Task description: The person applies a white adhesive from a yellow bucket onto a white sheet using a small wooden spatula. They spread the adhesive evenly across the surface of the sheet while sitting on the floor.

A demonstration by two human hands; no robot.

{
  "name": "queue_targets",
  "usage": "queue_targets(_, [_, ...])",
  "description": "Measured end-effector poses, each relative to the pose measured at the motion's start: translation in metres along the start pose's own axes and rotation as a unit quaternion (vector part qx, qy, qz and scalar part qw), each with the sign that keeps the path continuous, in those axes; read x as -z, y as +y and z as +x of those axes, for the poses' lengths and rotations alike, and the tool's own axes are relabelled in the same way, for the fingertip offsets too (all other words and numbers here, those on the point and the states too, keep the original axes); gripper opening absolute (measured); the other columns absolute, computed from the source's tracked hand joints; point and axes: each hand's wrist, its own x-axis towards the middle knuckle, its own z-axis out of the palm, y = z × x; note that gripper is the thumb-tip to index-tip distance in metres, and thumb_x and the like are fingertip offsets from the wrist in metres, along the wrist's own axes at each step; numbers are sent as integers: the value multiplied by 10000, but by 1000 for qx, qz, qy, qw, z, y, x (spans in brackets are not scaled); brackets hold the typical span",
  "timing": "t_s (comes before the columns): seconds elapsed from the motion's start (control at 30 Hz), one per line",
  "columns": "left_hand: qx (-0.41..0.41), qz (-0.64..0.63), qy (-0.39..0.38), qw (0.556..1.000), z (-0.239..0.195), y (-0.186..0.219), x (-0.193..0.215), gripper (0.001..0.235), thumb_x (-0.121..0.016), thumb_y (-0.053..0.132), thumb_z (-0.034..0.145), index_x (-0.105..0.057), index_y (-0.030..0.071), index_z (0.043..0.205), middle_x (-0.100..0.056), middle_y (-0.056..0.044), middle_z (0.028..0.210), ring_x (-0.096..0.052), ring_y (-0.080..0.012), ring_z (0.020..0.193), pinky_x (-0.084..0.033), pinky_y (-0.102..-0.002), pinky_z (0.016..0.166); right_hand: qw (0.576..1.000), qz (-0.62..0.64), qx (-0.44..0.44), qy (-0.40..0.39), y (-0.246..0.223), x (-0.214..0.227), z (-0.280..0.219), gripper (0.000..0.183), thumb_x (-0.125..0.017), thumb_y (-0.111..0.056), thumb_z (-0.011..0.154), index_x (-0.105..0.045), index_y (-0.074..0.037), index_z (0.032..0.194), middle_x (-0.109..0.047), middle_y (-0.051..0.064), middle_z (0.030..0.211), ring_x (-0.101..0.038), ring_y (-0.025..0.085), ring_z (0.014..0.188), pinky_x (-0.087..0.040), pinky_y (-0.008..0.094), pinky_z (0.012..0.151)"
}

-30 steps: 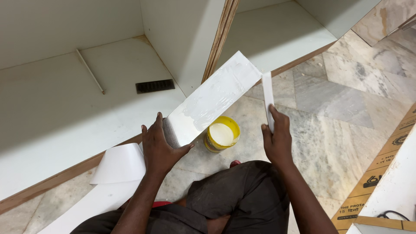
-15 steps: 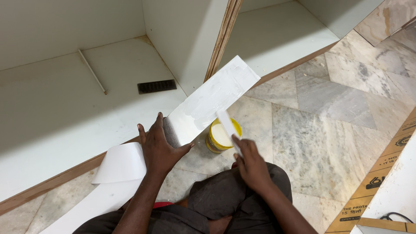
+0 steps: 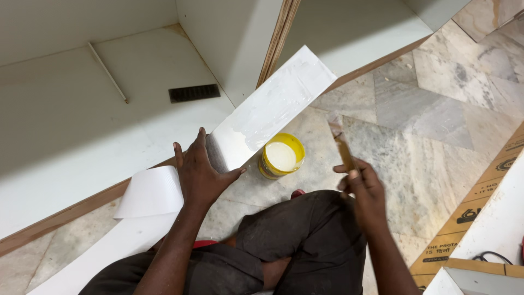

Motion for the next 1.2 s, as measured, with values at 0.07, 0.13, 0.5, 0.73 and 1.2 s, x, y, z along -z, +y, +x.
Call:
queue_targets(0.07, [-9, 5, 9, 1000, 1, -1, 0, 1364, -927, 633, 570, -274, -80, 1533, -572, -276, 1360, -527, -332, 1342, -18, -574, 1246, 997, -70, -4, 21, 7, 14, 10, 312, -545, -209, 1060, -631, -37, 1306, -715, 98, 1114, -643, 148, 766, -529, 321, 650])
queue_targets(0.13, [-8, 5, 11, 1000, 0, -2, 0, 1362, -921, 639, 582, -270, -78, 1538, -569, -275, 1368, -523, -329, 1348, -19, -574, 1248, 977, -211, -5, 21, 11, 21, 25, 274, -605, -199, 1001, -682, -48, 1217, -671, 69, 1079, -693, 160, 740, -560, 331, 632])
queue_targets(0.5, [6, 4, -29, 1000, 1, 3, -2, 1358, -916, 641, 571, -262, -48, 1541, -547, -260, 1415, -495, -317, 1379, -13, -556, 1258, 784, -584, 129, -163, 43, -75, 109, 271, -601, -55, 897, -725, -129, 1126, -687, 87, 1110, -706, 306, 866, -568, 425, 701])
queue_targets(0.73, [-10, 28, -40, 999, 4, 7, -16, 1349, -921, 631, 569, -274, -54, 1533, -544, -280, 1417, -489, -344, 1382, -23, -567, 1248, 833, -518, 105, -165, 40, -71, 99, 179, -635, -197, 960, -748, -130, 1082, -723, 75, 1051, -704, 315, 886, -553, 446, 730])
queue_targets(1.2, [-15, 52, -124, 991, 24, 40, -94, 1315, -924, 637, 572, -326, -69, 1507, -593, -273, 1343, -548, -344, 1319, -48, -580, 1258, 897, -431, 43, -89, 32, -33, 65, 163, -709, -225, 915, -765, -123, 1029, -744, 73, 947, -709, 274, 783, -540, 407, 676])
